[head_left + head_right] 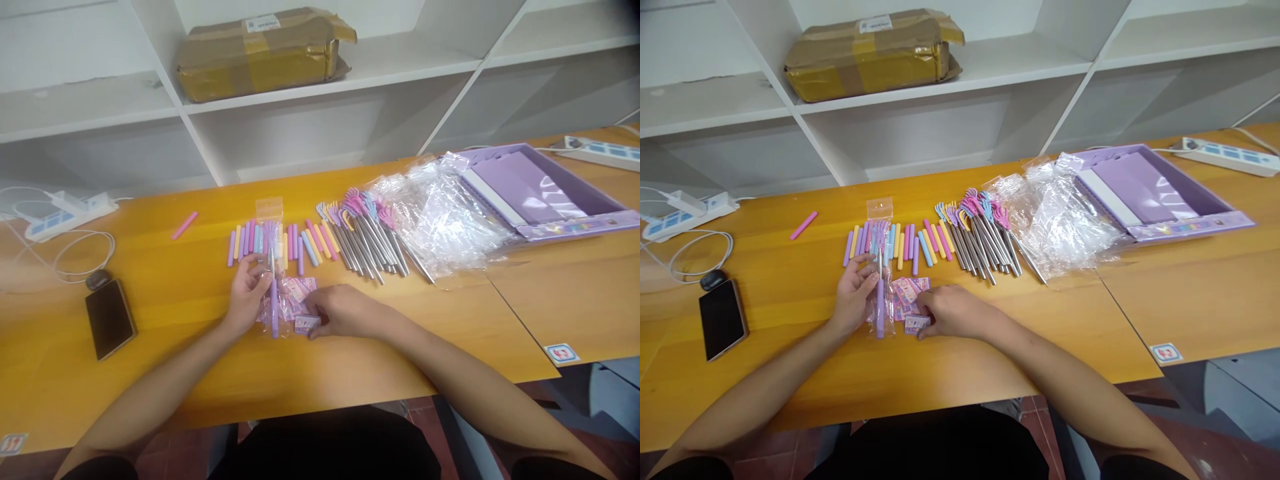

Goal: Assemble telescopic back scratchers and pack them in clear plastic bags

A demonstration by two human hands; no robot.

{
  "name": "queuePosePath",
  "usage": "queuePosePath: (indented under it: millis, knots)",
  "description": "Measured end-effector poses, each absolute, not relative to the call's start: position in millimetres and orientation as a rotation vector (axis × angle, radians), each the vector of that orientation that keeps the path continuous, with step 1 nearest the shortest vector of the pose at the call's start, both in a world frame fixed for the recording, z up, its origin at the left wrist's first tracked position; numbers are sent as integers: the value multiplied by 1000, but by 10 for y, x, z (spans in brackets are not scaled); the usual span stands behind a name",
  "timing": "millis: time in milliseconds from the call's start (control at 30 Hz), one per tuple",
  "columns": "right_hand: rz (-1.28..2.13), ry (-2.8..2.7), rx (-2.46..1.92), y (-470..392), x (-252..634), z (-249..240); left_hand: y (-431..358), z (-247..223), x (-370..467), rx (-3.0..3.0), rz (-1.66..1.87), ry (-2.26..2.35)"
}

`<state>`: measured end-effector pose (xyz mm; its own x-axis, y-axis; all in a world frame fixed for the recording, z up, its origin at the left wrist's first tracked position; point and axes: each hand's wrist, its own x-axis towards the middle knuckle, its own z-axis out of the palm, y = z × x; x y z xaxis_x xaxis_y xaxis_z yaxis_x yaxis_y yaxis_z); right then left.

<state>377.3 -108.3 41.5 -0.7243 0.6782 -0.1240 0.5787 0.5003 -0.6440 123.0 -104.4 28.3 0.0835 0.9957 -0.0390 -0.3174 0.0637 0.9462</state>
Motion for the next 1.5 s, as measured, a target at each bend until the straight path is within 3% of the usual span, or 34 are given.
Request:
queuePosePath:
  millis: [367, 433, 600, 700, 1500]
  knots:
    - [1533, -2248, -594, -1019, 3953, 576, -1178, 274, 1289, 1020, 1133, 988]
    - [1291, -2079, -591, -986, 3985, 582, -1255, 300, 1333, 1014, 1030, 1001]
    - [224, -1982, -710, -916, 3963, 521, -1422, 375, 1426, 1031, 759, 898]
    - [-76, -2058, -733, -912, 3934, 452, -1449, 380, 1430, 1041, 661, 851]
    - [85, -2257, -561, -940, 3863, 378, -1391, 269, 1368, 781, 750, 840]
